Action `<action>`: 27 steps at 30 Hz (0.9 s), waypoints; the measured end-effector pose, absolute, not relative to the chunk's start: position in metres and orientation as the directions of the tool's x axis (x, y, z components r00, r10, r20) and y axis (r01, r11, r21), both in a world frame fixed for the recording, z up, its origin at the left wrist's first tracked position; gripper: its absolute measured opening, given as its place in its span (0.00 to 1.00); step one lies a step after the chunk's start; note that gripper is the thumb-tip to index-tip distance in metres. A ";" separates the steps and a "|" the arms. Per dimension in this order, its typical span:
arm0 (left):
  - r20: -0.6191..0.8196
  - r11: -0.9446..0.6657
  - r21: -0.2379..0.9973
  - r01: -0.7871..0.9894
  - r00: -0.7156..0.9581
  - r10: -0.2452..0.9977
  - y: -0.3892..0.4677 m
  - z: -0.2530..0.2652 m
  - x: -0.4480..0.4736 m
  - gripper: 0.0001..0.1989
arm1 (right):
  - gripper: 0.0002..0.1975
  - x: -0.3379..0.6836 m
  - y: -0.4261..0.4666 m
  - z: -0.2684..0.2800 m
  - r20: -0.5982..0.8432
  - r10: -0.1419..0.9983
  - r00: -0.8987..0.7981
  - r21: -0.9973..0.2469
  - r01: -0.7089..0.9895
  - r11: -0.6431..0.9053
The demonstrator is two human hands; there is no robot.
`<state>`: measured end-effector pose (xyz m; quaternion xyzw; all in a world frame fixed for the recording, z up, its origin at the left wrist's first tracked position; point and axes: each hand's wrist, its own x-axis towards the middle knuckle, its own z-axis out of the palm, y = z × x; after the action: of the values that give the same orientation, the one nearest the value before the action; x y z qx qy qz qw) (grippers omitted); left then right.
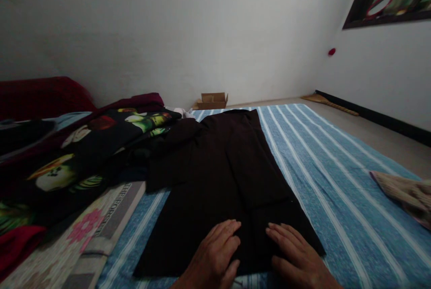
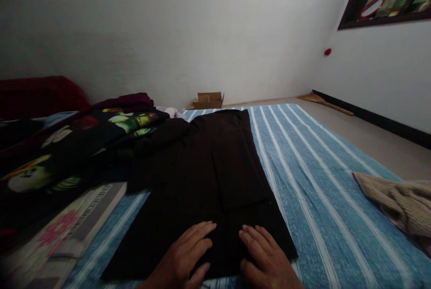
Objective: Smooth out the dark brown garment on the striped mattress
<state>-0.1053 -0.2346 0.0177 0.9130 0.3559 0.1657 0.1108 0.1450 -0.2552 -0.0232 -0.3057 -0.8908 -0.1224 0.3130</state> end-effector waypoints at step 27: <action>0.419 -0.762 0.335 0.555 0.636 0.647 -0.228 0.015 -0.093 0.10 | 0.11 0.143 -0.261 -0.031 0.673 0.502 -0.543 -0.013 0.671 0.742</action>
<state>-0.0929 -0.2281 0.0148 0.9003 0.3338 0.2653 0.0874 0.1433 -0.2612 -0.0313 -0.3372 -0.8694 -0.1241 0.3391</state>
